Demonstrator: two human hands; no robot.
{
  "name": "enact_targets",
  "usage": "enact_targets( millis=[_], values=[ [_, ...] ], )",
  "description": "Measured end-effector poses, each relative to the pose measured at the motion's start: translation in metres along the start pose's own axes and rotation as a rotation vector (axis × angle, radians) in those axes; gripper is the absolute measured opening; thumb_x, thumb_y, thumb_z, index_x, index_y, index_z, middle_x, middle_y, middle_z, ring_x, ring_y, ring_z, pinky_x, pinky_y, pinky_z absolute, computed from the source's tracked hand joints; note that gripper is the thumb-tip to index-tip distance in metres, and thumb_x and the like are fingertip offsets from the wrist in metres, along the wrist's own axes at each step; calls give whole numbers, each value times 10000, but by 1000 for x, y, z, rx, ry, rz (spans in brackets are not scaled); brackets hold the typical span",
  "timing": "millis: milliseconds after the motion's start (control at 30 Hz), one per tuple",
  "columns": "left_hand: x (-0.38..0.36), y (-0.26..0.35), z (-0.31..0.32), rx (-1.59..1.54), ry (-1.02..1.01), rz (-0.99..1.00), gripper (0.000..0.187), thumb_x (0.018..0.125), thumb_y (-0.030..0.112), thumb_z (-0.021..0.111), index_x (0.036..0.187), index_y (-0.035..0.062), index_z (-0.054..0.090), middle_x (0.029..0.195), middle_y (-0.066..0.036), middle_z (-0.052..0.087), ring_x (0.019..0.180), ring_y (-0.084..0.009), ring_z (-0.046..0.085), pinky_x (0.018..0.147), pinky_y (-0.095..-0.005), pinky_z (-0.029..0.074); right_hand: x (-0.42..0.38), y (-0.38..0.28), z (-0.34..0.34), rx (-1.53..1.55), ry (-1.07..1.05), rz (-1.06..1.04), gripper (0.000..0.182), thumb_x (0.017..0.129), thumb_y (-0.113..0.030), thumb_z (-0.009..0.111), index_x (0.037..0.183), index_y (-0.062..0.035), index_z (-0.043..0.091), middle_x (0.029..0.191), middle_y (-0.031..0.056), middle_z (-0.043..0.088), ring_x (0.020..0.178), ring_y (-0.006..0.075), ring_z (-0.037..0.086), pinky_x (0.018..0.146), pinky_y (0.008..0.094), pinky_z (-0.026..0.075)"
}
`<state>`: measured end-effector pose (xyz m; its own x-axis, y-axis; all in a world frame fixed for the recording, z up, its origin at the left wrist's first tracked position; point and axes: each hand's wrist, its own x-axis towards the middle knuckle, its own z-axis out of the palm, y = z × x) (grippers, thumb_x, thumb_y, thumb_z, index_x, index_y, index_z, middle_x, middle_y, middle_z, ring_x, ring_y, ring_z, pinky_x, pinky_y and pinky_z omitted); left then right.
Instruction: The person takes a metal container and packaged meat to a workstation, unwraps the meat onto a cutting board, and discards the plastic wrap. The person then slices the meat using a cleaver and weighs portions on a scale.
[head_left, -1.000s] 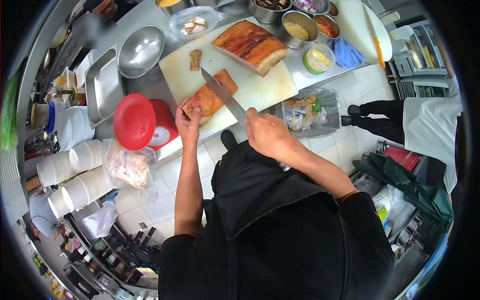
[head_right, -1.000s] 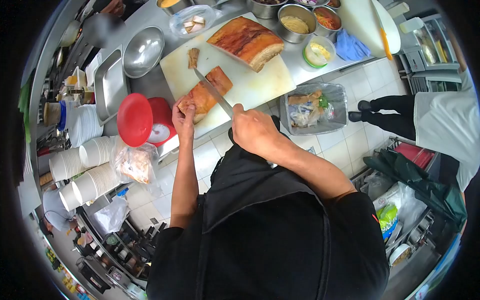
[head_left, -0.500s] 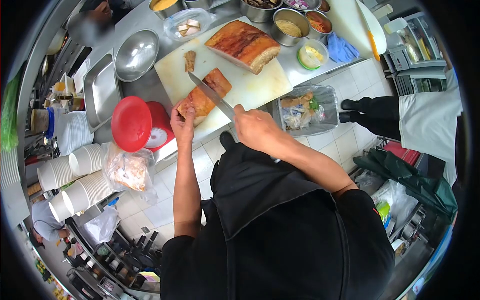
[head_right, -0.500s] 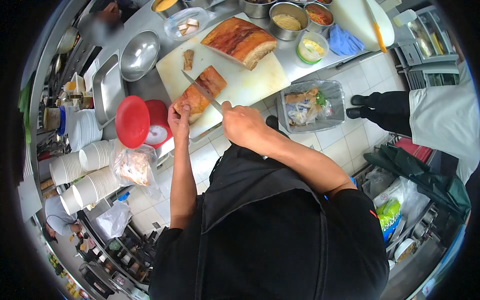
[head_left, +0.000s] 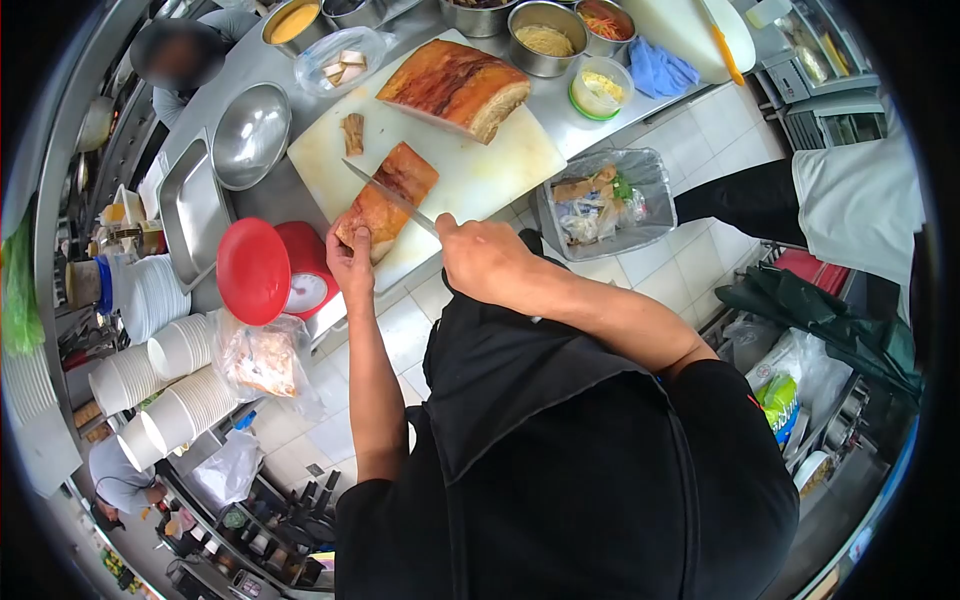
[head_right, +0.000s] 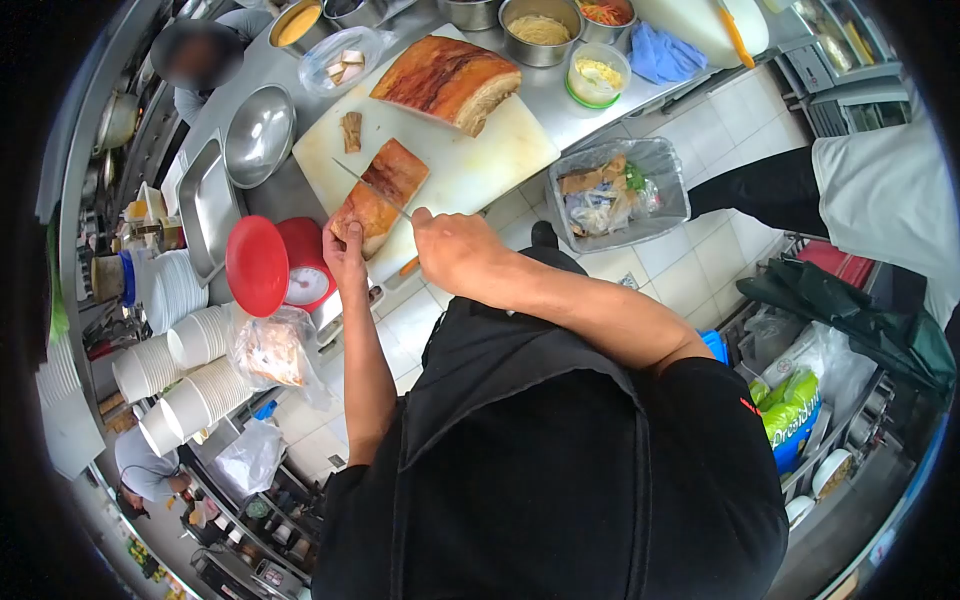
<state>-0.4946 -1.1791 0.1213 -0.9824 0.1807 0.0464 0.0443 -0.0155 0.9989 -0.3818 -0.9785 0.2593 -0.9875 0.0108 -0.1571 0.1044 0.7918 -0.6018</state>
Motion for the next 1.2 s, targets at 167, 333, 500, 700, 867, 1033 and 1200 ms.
enact_targets(
  millis=[167,333,500,700,867,1033,1200],
  values=[
    [-1,-2,-3,-3,-8,-19,418,895,140,652,1233,-41,485,1145,-103,580,1029,-154,556,920,-287,434,-4,-1,-1,11,21,-18,175,819,-48,516,935,82,508,613,240,613,583,410,637,519,486,505],
    [-1,-3,-4,2,-7,2,410,897,148,651,1227,-37,493,1136,-97,587,1024,-149,556,919,-285,433,-1,-1,0,-17,17,-15,154,818,-41,512,914,78,500,611,245,611,571,411,635,511,479,507],
    [-1,-4,-3,3,0,-15,400,900,149,644,1224,-35,499,1129,-99,592,1028,-153,559,927,-287,430,-2,-2,-3,-19,-13,-15,147,819,-47,509,900,75,491,617,260,609,583,421,636,524,484,512],
    [5,9,-10,-75,-20,-98,422,861,90,635,1231,-49,487,1171,-127,580,1076,-184,549,959,-309,418,2,-1,3,5,10,-14,142,815,-39,498,899,75,482,635,267,613,608,435,635,563,505,514],
    [23,54,8,608,-137,301,354,769,38,591,1119,3,554,1086,-139,600,963,-264,596,852,-343,473,3,-1,0,19,-32,14,139,812,-28,486,901,77,483,661,273,621,633,441,636,589,508,514],
    [41,66,29,889,-310,378,238,728,116,594,953,40,599,943,-126,595,809,-344,599,713,-397,501,4,-5,-1,10,-17,-8,152,800,-18,494,913,84,492,671,274,624,634,438,640,588,500,515],
    [42,58,29,874,-301,412,236,715,121,591,939,50,601,941,-120,595,819,-349,601,694,-408,502,4,-8,-4,30,-48,31,163,804,-23,490,925,85,497,676,268,629,645,433,647,592,491,520]
  ],
)
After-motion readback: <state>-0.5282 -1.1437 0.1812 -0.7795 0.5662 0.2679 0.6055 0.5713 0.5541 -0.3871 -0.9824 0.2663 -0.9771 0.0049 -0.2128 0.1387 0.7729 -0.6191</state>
